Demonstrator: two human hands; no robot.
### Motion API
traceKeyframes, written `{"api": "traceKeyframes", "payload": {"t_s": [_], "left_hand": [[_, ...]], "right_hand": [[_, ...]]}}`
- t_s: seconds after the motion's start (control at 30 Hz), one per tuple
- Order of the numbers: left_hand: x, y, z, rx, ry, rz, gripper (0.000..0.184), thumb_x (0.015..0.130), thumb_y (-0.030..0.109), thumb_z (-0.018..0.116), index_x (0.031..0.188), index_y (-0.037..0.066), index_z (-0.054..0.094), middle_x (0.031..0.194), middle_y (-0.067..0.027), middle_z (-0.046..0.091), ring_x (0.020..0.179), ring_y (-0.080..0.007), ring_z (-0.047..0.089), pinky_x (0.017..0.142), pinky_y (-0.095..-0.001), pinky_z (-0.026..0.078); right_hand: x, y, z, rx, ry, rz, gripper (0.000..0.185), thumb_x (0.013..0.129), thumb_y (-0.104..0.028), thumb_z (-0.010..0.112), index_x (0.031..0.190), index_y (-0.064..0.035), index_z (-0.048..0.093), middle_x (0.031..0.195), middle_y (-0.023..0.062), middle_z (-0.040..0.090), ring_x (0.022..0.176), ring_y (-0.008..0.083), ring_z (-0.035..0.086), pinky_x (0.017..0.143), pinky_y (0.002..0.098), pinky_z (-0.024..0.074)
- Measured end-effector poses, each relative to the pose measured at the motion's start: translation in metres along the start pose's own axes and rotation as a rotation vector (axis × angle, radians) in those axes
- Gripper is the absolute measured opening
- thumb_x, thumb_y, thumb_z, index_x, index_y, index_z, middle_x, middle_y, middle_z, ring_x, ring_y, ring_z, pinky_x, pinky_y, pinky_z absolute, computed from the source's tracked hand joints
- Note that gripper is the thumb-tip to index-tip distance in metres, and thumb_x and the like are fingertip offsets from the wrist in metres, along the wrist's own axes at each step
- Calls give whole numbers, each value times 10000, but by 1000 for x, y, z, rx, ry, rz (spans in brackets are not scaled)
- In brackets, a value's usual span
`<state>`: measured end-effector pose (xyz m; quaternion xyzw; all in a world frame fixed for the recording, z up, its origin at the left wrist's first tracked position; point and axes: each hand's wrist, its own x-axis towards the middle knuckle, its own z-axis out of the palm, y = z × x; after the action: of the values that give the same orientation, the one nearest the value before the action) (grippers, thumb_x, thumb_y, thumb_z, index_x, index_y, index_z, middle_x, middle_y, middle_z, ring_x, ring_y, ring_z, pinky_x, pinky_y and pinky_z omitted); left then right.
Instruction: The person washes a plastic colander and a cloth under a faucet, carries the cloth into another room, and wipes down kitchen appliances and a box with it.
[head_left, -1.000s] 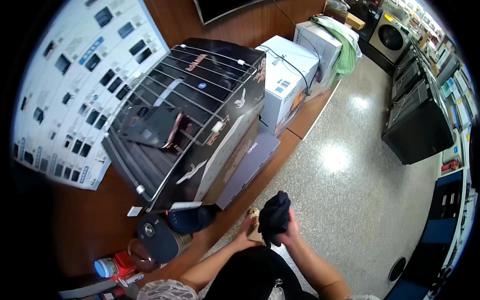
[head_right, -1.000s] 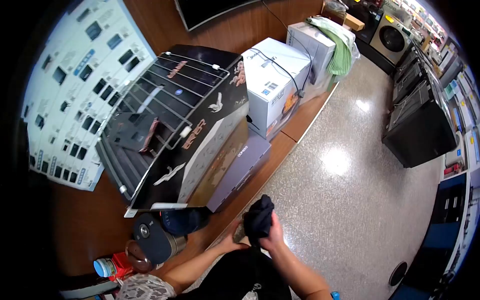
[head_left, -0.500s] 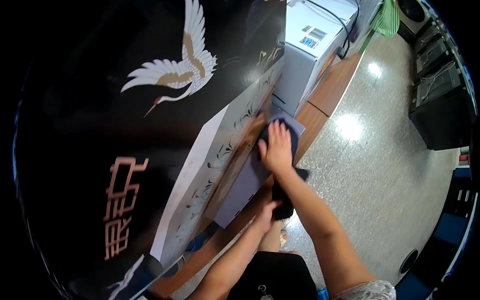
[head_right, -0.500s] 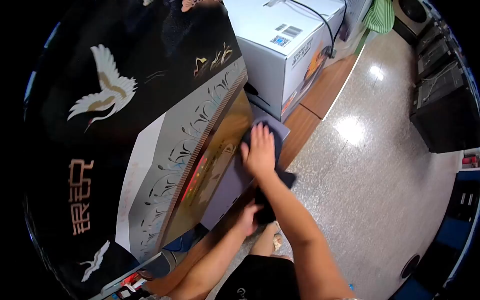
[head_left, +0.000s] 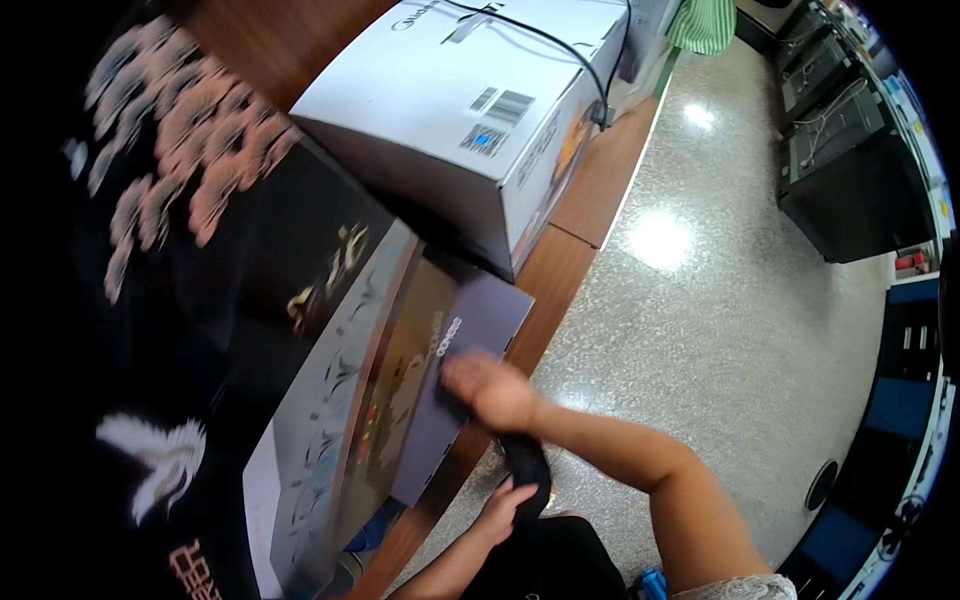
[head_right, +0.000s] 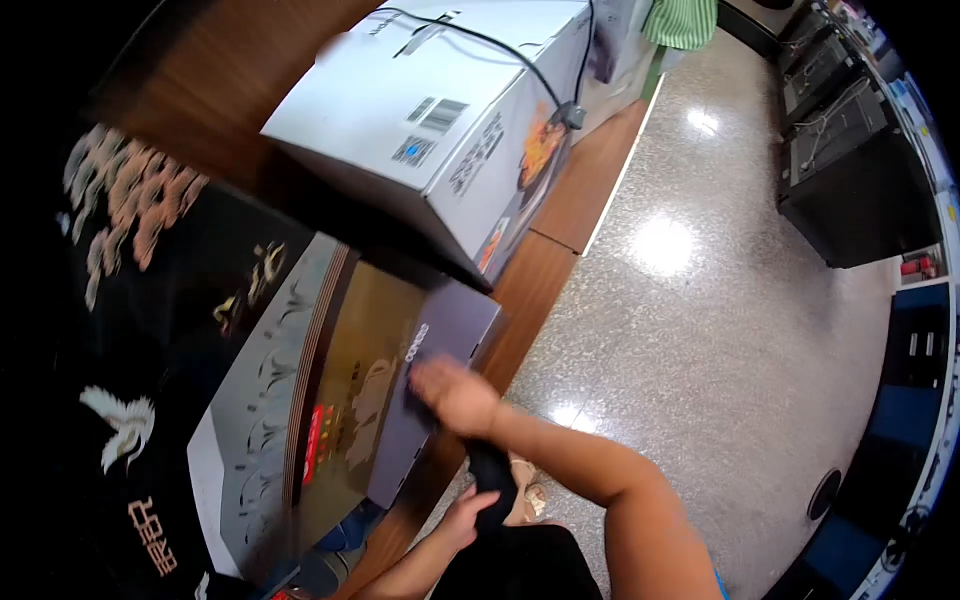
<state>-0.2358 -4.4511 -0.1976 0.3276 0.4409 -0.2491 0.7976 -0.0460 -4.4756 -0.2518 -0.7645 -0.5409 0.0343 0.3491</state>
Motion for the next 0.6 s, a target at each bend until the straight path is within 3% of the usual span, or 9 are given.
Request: {"api": "traceKeyframes", "payload": {"t_s": [0.1,0.23,0.3,0.37,0.4,0.47,0.53,0.57,0.6], "left_hand": [[48,53,48,-185,-89,42,359,839,101,550,1188,45,490,1092,-76,570,956,-168,565,817,-308,465],[60,43,49,-45,-8,212,407,848,114,563,1222,5,445,1130,-82,551,982,-183,558,873,-313,441],[45,16,23,10,105,12,353,822,107,586,1144,-11,502,1080,-88,576,991,-177,552,896,-298,420],[34,-8,-17,473,92,33,352,789,161,642,1073,-24,548,1012,-87,600,949,-191,563,858,-291,428],[26,-1,-13,789,66,139,566,779,236,648,1238,50,373,1207,-109,443,1125,-233,401,959,-318,319],[23,11,-16,1166,-39,265,771,779,273,640,1385,73,207,1386,-165,292,1277,-286,271,1047,-358,231],[23,24,-10,1305,-272,266,709,800,201,611,1350,-25,226,1353,-234,306,1228,-308,334,1019,-384,273],[-5,57,58,1178,-49,326,371,791,206,658,1083,-5,573,1051,-59,599,975,-160,546,850,-295,429],[-4,65,80,1032,-11,172,353,807,200,641,1096,6,579,1098,-54,586,1004,-140,529,868,-294,421]], "right_hand": [[30,88,-56,-424,195,621,435,718,-96,488,1131,40,514,1232,214,467,1159,333,424,1022,412,274],[28,63,-35,-248,320,603,476,725,-143,555,1155,41,470,1255,228,433,1135,372,422,1004,440,280],[30,16,-47,-37,109,676,555,705,-198,610,1182,28,441,1248,225,435,1117,376,436,993,442,297],[-5,-6,28,19,125,312,477,746,-120,543,1187,31,439,1226,199,457,1100,337,460,995,404,316],[-24,-10,39,262,153,113,458,764,-84,494,1209,5,434,1232,182,467,1068,318,492,991,385,331],[-48,-1,32,498,-84,-46,452,810,-152,453,1243,-25,430,1244,179,469,1060,323,512,991,380,337],[-62,29,14,408,-979,348,462,854,-236,415,1278,-51,421,1262,172,464,1083,332,508,993,380,340],[-87,57,-1,472,-945,486,495,886,-302,380,1299,-29,388,1293,181,433,1136,326,473,1007,375,326],[-120,85,-31,533,-913,620,540,917,-367,345,1320,-7,356,1325,190,402,1189,321,438,1020,371,313]]}}
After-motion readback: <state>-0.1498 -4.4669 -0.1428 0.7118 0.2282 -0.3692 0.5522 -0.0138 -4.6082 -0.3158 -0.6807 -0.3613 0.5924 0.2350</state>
